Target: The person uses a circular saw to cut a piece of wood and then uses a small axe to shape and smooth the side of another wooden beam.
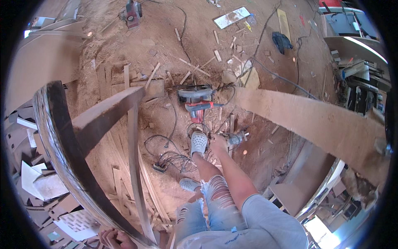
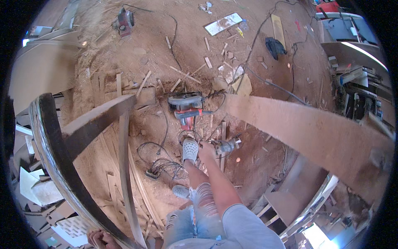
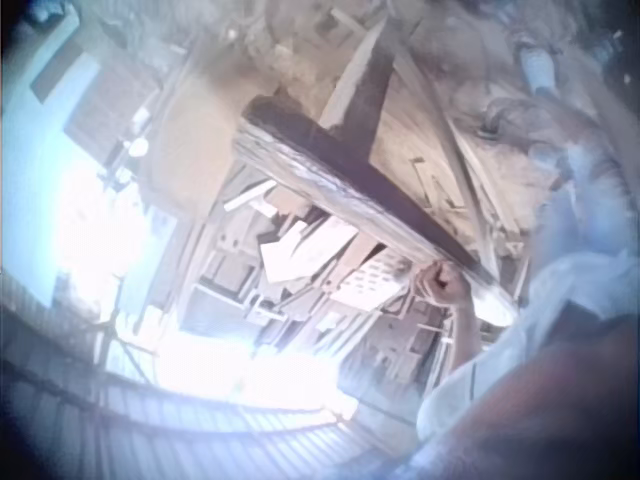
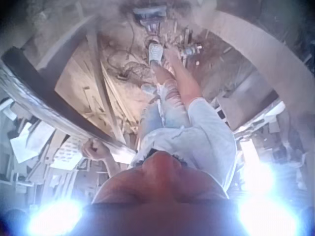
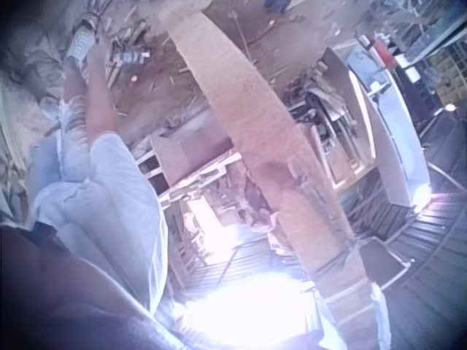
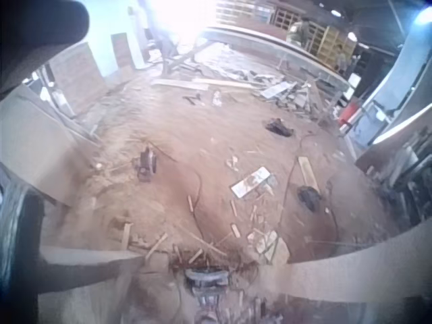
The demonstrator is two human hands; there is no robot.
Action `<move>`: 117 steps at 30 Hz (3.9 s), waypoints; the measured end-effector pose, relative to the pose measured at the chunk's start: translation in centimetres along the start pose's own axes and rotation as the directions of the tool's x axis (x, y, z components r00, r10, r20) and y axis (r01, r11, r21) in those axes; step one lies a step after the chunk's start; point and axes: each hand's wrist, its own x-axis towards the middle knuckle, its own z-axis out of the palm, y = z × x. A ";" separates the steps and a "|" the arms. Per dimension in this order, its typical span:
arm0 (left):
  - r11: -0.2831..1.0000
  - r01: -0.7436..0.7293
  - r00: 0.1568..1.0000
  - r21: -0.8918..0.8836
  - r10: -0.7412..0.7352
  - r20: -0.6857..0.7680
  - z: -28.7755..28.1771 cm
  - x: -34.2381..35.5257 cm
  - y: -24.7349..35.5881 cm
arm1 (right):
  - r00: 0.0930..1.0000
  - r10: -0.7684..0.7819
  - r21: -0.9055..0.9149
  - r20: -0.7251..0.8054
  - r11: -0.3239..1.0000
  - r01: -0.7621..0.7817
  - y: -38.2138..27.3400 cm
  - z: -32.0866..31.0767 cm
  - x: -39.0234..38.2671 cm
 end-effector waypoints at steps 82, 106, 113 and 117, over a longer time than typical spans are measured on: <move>0.553 -0.306 0.332 -0.775 0.825 0.457 -6.8 -39.2 29.6 | 0.292 0.560 0.626 -0.775 0.742 0.240 58.3 -36.6 -66.4; 0.674 -0.379 0.581 -0.634 0.707 0.404 -13.2 -54.2 40.2 | 0.389 0.806 0.869 -0.445 0.494 -0.028 77.1 -45.9 -59.8; 0.451 -0.452 0.141 -0.770 0.888 0.437 -16.7 -53.1 54.6 | 0.400 0.753 0.765 -0.522 0.621 -0.170 75.0 -41.3 -63.0; 0.452 -0.448 0.147 -0.771 0.888 0.435 -16.9 -53.6 58.0 | 0.444 0.722 0.753 -0.532 0.643 -0.143 76.8 -39.8 -63.7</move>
